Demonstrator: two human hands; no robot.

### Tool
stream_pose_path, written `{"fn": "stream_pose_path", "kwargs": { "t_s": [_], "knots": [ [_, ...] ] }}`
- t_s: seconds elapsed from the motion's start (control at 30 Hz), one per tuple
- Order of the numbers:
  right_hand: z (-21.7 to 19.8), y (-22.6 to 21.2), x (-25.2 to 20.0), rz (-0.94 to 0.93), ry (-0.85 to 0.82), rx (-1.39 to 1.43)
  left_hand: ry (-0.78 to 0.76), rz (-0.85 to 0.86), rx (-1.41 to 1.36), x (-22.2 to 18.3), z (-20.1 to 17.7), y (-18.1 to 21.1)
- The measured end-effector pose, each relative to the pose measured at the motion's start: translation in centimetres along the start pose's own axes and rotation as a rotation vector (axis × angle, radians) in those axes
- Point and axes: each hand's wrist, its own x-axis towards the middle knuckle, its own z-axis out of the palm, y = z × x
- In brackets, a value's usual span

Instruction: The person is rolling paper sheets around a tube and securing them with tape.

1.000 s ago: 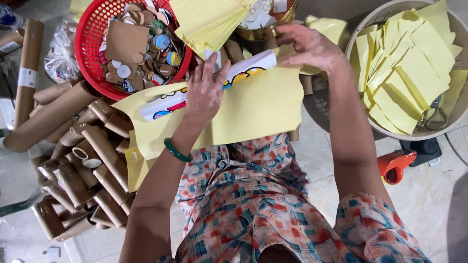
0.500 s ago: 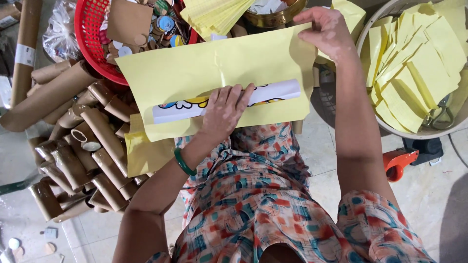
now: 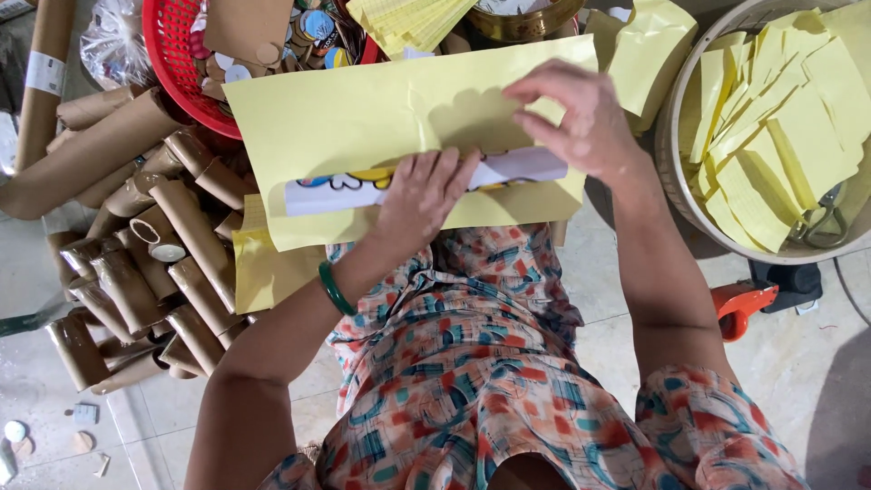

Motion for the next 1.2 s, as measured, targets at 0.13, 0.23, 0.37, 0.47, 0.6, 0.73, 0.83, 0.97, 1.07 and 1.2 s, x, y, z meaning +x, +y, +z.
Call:
{"fn": "stream_pose_path", "kwargs": {
  "t_s": [0.13, 0.23, 0.37, 0.47, 0.6, 0.73, 0.83, 0.97, 1.07, 1.2],
  "knots": [
    [2.1, -2.7, -1.1, -0.071, -0.160, 0.045, -0.048, -0.088, -0.212, 1.2, 0.4, -1.4],
    [3.0, -5.3, -1.0, -0.157, -0.209, -0.015, -0.104, -0.145, -0.324, 2.4, -2.1, -1.9],
    [3.8, -6.5, -1.7, -0.137, -0.277, -0.099, -0.184, -0.168, -0.372, 2.8, -2.8, -1.7],
    [4.8, -7.9, -2.6, -0.141, -0.262, -0.230, -0.272, -0.158, -0.420, 3.3, -3.8, -2.0],
    [6.6, -10.1, -4.3, -0.143, -0.185, -0.376, -0.242, -0.176, -0.579, 3.1, -5.2, -2.4],
    [7.5, -10.8, -5.4, -0.105, -0.126, -0.500, -0.200, -0.125, -0.613, 2.7, -6.4, -2.8],
    [7.5, -10.8, -5.6, -0.115, -0.090, -0.548, -0.215, -0.131, -0.664, 2.7, -6.5, -3.0],
    [6.9, -10.3, -5.5, -0.138, -0.085, -0.524, -0.225, -0.159, -0.789, 3.0, -7.5, -3.4],
    [6.4, -9.1, -5.5, -0.127, -0.107, -0.474, -0.151, -0.093, -0.844, 2.4, -6.1, -3.6],
    [5.0, -8.7, -3.9, -0.100, -0.120, -0.377, -0.231, -0.090, -0.775, 1.8, -6.7, -3.0]
  ]
}}
